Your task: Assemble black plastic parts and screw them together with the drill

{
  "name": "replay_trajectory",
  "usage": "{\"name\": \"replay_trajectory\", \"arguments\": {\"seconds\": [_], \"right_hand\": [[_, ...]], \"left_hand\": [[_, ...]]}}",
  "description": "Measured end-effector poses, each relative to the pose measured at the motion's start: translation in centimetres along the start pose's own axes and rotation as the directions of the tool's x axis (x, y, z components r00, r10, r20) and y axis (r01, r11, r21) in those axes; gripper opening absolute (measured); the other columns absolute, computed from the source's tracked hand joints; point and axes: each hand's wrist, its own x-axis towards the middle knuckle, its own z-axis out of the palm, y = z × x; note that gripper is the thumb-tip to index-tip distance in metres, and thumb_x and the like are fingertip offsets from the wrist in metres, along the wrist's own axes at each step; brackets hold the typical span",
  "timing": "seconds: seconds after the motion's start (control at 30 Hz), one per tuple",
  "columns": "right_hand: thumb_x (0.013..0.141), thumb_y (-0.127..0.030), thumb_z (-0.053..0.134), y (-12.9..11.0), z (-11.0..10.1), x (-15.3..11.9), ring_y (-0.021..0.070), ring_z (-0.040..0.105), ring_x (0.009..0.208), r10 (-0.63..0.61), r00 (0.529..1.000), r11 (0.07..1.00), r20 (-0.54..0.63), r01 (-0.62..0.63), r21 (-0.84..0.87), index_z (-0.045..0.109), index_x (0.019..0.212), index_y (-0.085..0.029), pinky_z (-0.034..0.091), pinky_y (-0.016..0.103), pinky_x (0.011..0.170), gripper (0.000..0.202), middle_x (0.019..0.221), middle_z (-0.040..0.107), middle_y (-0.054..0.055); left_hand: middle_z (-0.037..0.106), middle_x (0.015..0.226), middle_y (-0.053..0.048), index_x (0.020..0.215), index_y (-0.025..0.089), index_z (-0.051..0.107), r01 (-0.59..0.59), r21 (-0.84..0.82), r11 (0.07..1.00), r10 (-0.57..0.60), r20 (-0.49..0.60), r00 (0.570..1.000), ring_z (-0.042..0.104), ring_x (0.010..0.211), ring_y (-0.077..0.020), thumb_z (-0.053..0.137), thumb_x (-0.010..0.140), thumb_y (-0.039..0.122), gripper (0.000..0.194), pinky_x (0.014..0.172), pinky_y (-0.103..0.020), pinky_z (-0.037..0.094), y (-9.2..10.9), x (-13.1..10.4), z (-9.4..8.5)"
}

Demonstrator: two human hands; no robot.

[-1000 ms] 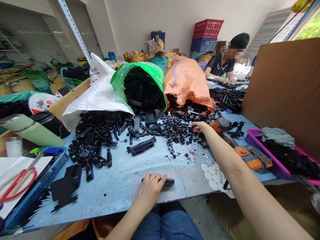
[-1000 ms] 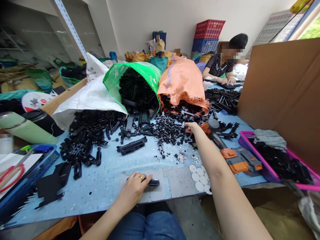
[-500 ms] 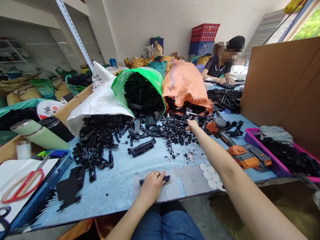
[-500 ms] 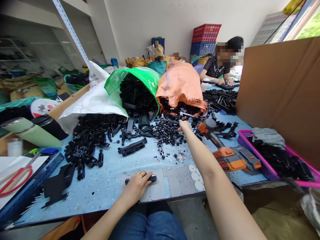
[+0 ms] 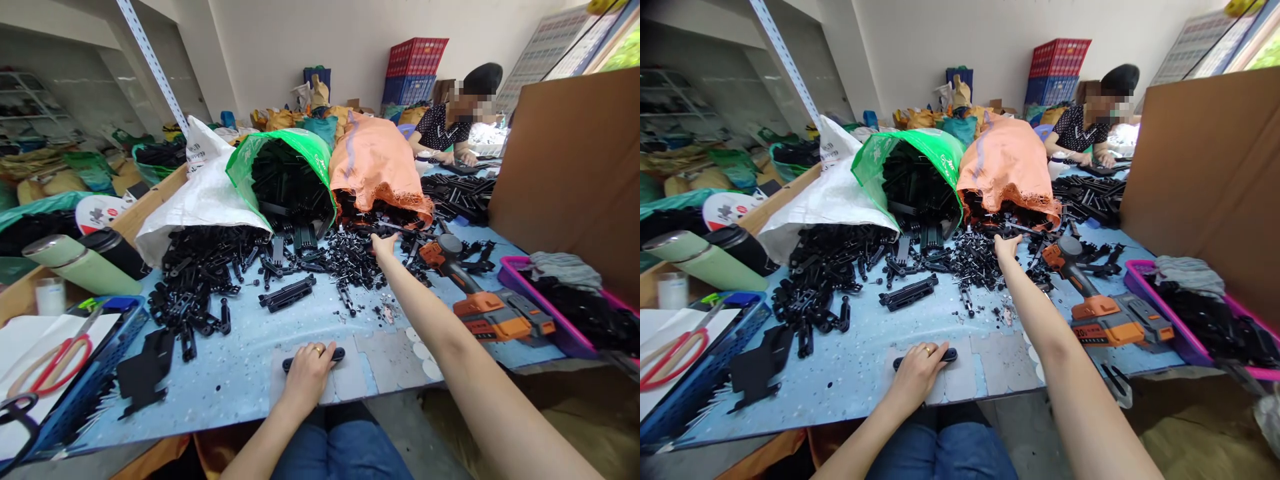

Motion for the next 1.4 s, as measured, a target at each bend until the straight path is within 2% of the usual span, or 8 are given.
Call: {"name": "replay_trajectory", "arguments": {"seconds": [0.17,0.2,0.3,0.37,0.57,1.0,1.23,1.4], "right_hand": [[0.080,-0.024,0.052,4.1,-3.1,-7.9,0.0133,0.059,0.067,-0.239,0.920,0.971,0.311,0.232,0.062,0.051,0.113,-0.016,0.047,0.024,0.062,0.034,0.083,0.062,0.003],[0.078,-0.027,0.057,5.2,-3.9,-9.9,0.0137,0.058,0.066,-0.315,0.846,0.944,0.431,0.326,0.049,0.056,0.106,-0.017,0.046,0.025,0.062,0.030,0.081,0.062,0.002],[0.080,-0.040,0.057,8.5,-5.4,-15.6,0.0172,0.059,0.077,-0.496,0.431,0.676,0.754,0.736,0.023,0.059,0.104,-0.022,0.043,0.028,0.069,0.031,0.090,0.064,0.004],[0.085,-0.043,0.050,9.9,-5.4,-18.3,0.0185,0.058,0.083,-0.483,0.280,0.472,0.829,0.882,-0.023,0.058,0.107,-0.023,0.041,0.028,0.071,0.031,0.094,0.063,0.005],[0.087,-0.042,0.047,10.9,-3.8,-20.7,0.0201,0.057,0.081,-0.489,0.363,0.244,0.793,0.930,-0.275,0.055,0.095,-0.017,0.037,0.027,0.066,0.027,0.089,0.061,0.008],[0.090,-0.049,0.038,11.6,-3.1,-21.7,0.0196,0.051,0.083,-0.566,0.300,0.164,0.768,0.954,-0.251,0.054,0.091,-0.019,0.034,0.029,0.069,0.034,0.090,0.054,0.006],[0.091,-0.047,0.038,11.8,-2.4,-21.7,0.0175,0.054,0.076,-0.502,0.371,0.190,0.781,0.929,-0.318,0.053,0.092,-0.019,0.032,0.027,0.060,0.031,0.084,0.058,0.005],[0.091,-0.039,0.042,11.2,-2.3,-22.4,0.0187,0.053,0.079,-0.553,0.426,0.192,0.716,0.901,-0.389,0.055,0.097,-0.021,0.032,0.028,0.063,0.023,0.086,0.059,0.006]], "left_hand": [[0.060,0.095,-0.007,0.118,0.018,0.050,0.042,-0.020,0.999,-0.042,0.017,0.999,0.055,0.088,-0.0225,0.043,0.089,0.020,0.030,0.075,-0.037,0.046,0.0,0.2,-0.3],[0.059,0.096,-0.007,0.117,0.019,0.050,0.047,-0.044,0.998,-0.045,0.028,0.999,0.054,0.088,-0.0222,0.043,0.089,0.021,0.030,0.077,-0.037,0.045,-0.1,0.3,-0.4],[0.058,0.099,-0.007,0.117,0.019,0.050,0.029,-0.135,0.990,-0.019,0.077,0.997,0.054,0.093,-0.0210,0.043,0.089,0.024,0.030,0.081,-0.035,0.044,-0.4,0.6,-0.6],[0.058,0.100,-0.007,0.118,0.019,0.050,0.012,-0.178,0.984,0.008,0.113,0.994,0.053,0.095,-0.0201,0.042,0.089,0.024,0.030,0.083,-0.033,0.043,-0.6,1.0,-0.8],[0.054,0.109,-0.008,0.121,0.020,0.047,0.012,-0.192,0.981,0.022,0.171,0.985,0.050,0.103,-0.0207,0.040,0.088,0.025,0.033,0.088,-0.034,0.041,-0.5,1.4,-1.2],[0.056,0.107,-0.006,0.116,0.022,0.049,0.025,-0.215,0.976,0.022,0.210,0.977,0.050,0.104,-0.0199,0.041,0.086,0.022,0.031,0.088,-0.033,0.040,-0.3,1.8,-1.4],[0.056,0.109,-0.006,0.116,0.022,0.048,0.026,-0.215,0.976,0.022,0.218,0.976,0.050,0.105,-0.0211,0.042,0.085,0.023,0.032,0.088,-0.034,0.039,0.0,1.8,-1.8],[0.057,0.102,-0.008,0.113,0.020,0.044,0.067,-0.206,0.976,-0.036,0.149,0.988,0.053,0.096,-0.0272,0.062,0.067,0.054,0.059,0.081,-0.037,0.041,0.5,1.3,-2.1]]}}
